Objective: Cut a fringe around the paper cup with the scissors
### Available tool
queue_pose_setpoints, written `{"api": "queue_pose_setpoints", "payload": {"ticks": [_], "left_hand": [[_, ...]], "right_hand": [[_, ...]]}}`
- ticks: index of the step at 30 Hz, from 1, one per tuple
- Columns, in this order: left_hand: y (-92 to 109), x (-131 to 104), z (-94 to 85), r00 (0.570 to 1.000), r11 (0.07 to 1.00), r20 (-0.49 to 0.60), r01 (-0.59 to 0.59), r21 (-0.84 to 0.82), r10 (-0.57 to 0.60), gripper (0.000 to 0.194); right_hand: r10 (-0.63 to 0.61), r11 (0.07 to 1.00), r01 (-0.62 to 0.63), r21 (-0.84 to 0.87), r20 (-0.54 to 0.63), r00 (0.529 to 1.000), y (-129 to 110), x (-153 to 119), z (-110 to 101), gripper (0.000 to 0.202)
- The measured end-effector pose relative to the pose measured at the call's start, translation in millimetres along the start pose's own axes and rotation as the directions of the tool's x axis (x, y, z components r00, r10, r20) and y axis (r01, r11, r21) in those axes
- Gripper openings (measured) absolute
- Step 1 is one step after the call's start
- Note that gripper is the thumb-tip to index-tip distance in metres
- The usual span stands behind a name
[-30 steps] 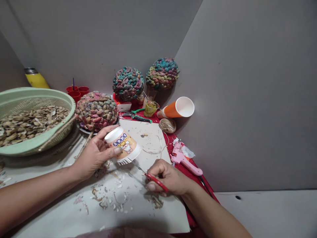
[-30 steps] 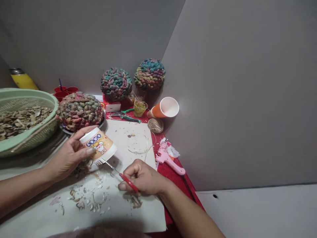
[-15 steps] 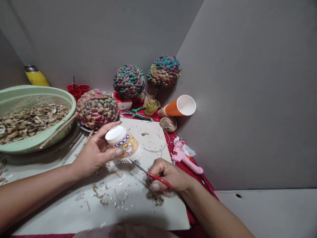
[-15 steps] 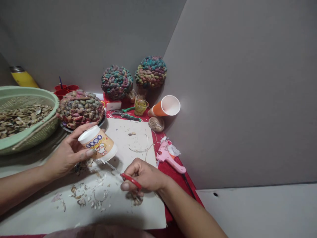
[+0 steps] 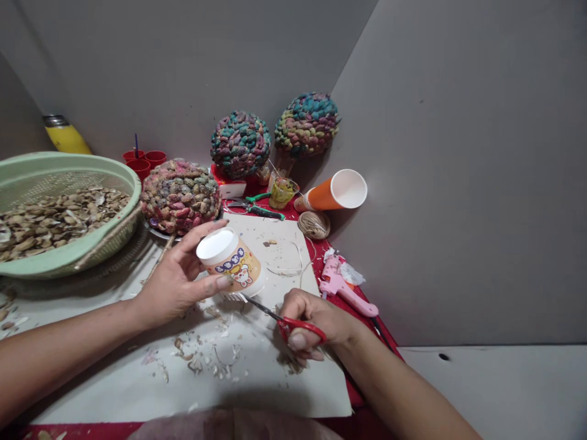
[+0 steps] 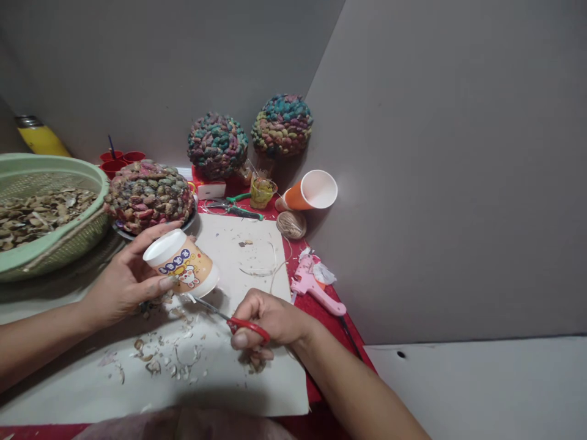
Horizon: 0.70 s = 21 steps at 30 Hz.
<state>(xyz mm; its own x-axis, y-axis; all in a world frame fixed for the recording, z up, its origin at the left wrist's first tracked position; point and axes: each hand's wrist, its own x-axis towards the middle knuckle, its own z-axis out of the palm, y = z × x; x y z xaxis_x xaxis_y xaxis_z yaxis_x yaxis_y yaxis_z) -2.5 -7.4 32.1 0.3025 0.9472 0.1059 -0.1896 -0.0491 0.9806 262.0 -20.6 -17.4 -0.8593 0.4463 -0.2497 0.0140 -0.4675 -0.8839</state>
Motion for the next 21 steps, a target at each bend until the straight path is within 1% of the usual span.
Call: {"api": "queue_pose_setpoints", "payload": {"ticks": [7,10,16,18,21], "left_hand": [[-3.2,0.9,-2.6,0.999,0.999,0.022,-0.044,-0.013,0.044,0.067],[-5.0,0.7,-2.8,0.998,0.998,0.047,-0.043,-0.042,0.045,0.068],[-5.9,0.6,0.0,0.996,0.988,0.094,0.025,-0.154,-0.011,0.064],[-5.1,0.2,1.3,0.996,0.986,0.080,0.051,-0.159,-0.039,0.066],[-4.3,-0.3,2.8,0.993,0.982,0.034,0.121,-0.148,-0.117,0.067]], "right_hand": [[-0.042,0.998,0.041,0.057,0.030,0.999,4.5,-0.2,-1.6,0.053],[-0.050,0.998,0.048,0.047,0.035,0.998,5.5,-0.8,-2.1,0.052],[-0.012,1.000,0.011,0.024,0.038,0.999,4.3,-0.1,-2.5,0.052],[0.003,1.000,-0.004,0.016,0.051,0.999,2.7,0.6,-1.5,0.051],[0.028,0.999,-0.026,-0.030,0.049,0.998,0.0,0.0,0.2,0.052]]}}
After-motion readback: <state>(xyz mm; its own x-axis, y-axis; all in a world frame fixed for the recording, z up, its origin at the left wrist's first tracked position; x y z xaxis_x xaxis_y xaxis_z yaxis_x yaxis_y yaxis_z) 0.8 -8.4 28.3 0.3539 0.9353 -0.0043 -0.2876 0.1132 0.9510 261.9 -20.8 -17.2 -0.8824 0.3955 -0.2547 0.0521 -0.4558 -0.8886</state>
